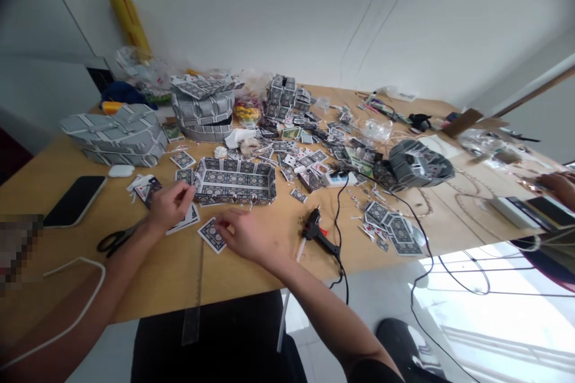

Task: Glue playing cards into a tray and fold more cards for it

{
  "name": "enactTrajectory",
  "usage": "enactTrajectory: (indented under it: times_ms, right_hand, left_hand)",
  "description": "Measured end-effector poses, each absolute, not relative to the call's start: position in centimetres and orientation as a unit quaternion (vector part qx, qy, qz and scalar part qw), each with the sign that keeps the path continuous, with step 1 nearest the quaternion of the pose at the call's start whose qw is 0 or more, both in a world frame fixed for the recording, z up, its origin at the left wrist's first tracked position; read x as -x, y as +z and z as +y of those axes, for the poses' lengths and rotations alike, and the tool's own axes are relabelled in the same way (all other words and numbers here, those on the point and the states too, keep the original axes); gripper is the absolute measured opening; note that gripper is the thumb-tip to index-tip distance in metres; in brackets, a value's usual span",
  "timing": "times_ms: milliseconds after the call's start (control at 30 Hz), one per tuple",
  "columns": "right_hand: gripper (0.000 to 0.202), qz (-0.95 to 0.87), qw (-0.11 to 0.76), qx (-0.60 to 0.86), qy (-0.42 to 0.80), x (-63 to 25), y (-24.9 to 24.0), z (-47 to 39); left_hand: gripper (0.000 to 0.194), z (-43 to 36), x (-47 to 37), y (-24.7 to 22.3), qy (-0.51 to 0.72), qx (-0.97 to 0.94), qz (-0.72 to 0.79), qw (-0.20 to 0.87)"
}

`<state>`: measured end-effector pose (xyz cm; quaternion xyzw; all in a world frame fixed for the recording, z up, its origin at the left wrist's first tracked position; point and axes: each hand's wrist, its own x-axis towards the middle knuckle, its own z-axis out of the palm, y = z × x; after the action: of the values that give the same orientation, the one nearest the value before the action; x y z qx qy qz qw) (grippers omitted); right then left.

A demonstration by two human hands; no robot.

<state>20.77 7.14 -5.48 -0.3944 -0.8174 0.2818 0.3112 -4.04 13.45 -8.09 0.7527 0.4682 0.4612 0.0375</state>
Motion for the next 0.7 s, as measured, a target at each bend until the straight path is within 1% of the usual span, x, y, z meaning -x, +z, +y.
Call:
enactTrajectory:
  times_ms: [100, 167, 200, 233, 333, 400, 533, 700]
  right_hand:
    - [0.008, -0.835, 0.263, 0.402, 0.270, -19.8, -6.5, 6.0]
    - [0.007, -0.838, 0.232, 0.419, 0.262, -19.7, -7.3, 6.0]
    - [0.011, -0.839, 0.219, 0.426, 0.258, -19.7, -7.6, 6.1]
    - [0.019, -0.841, 0.208, 0.429, 0.256, -19.6, -7.8, 6.3]
    - [0.054, -0.860, 0.175, 0.406, 0.253, -19.1, -8.1, 6.9]
    - [0.068, -0.874, 0.155, 0.386, 0.252, -18.7, -8.2, 7.3]
    - [0.067, -0.875, 0.142, 0.377, 0.268, -18.2, -8.1, 8.0]
    - [0.057, -0.867, 0.121, 0.398, 0.276, -18.2, -6.9, 8.1]
  left_hand:
    - [0.042, 12.9, 4.0, -8.5, 0.447, -0.776, 0.445, 0.025]
    - [0.045, 12.7, 3.9, -8.8, 0.444, -0.781, 0.439, 0.015]
    - [0.045, 12.7, 3.8, -9.0, 0.442, -0.782, 0.438, 0.010]
    - [0.045, 12.7, 3.8, -9.2, 0.440, -0.783, 0.439, 0.006]
    - [0.045, 12.8, 3.5, -9.6, 0.432, -0.786, 0.443, -0.004]
    - [0.045, 12.9, 3.5, -9.7, 0.427, -0.787, 0.445, -0.007]
    - [0.046, 12.8, 3.5, -9.6, 0.424, -0.786, 0.450, -0.008]
    - [0.045, 12.7, 3.6, -9.6, 0.423, -0.784, 0.455, -0.003]
